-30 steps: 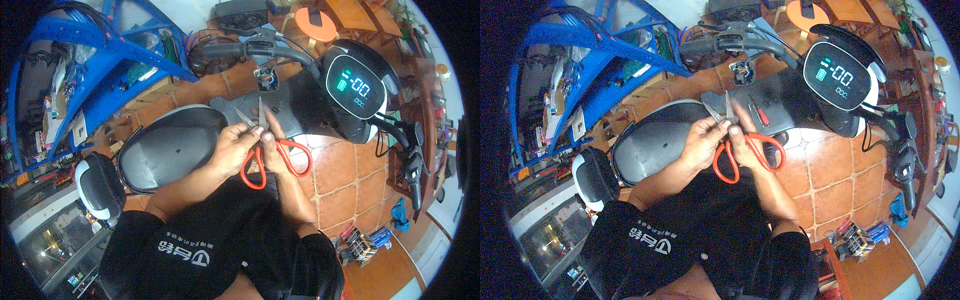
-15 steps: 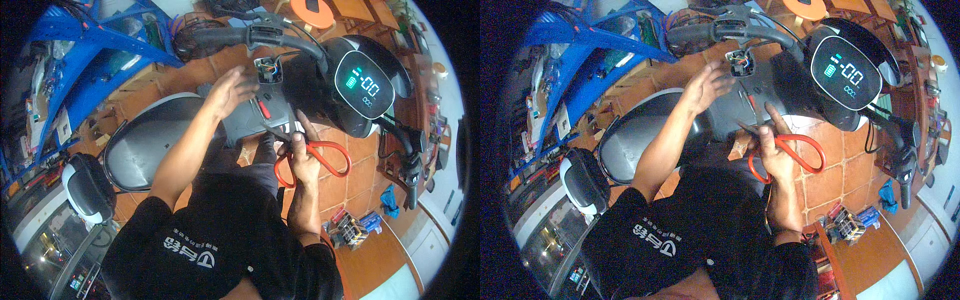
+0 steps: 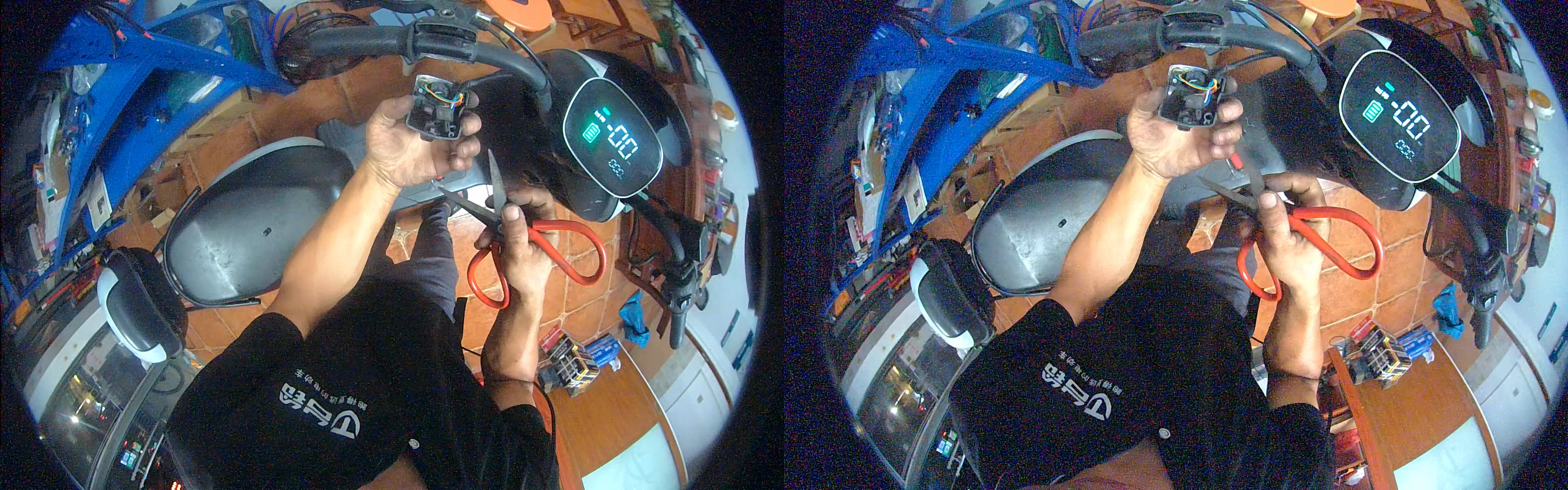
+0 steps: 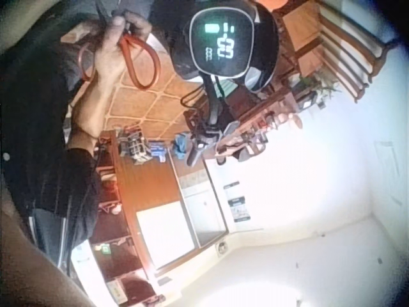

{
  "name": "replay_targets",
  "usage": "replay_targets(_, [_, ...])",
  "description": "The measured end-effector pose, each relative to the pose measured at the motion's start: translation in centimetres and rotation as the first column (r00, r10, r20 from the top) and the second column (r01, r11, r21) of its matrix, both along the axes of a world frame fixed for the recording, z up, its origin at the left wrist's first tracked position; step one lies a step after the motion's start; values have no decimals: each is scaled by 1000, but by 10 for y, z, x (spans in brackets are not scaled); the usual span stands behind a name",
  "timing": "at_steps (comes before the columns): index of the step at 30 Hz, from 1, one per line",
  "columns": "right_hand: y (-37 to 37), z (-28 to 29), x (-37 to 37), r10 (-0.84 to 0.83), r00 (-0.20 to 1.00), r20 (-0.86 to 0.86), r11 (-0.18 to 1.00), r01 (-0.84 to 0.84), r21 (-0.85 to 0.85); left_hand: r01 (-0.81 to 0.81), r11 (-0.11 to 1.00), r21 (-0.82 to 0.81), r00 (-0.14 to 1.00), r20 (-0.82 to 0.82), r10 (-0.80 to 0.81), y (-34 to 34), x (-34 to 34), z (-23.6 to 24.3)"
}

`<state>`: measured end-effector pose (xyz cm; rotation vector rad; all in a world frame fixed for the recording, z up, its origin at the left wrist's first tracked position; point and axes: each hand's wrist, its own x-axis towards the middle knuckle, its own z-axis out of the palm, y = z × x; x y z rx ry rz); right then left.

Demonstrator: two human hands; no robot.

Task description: The person repairs the wiring of an electric scooter's handlebar control unit. They use a screwdriver to open the casing, a spring tool to adjust internal components, and scissors to trim wires. The scooter's digital display remains powered on throughout the process.

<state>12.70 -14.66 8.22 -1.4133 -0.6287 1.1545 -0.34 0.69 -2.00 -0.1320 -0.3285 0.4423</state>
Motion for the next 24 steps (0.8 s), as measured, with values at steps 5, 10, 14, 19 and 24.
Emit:
replay_targets(5, [-4,-10,15,35,981,191,999,-37,6,-163,986,38,949,-268,167,-1,0,1])
replay_targets(10, [11,0,12,-23,963,268,997,3,75,-248,912,327,701,-589,401,-10,0,27])
replay_targets(14, [37,-2,14,8,740,673,981,-135,136,-287,840,460,644,-557,525,-9,3,30])
replay_targets(19, [63,6,9,59,569,820,979,-195,65,-259,797,546,538,-603,589,-12,4,37])
replay_targets(24, [70,-5,6,34,586,810,980,-178,88,-193,743,641,528,-571,629,-16,2,39])
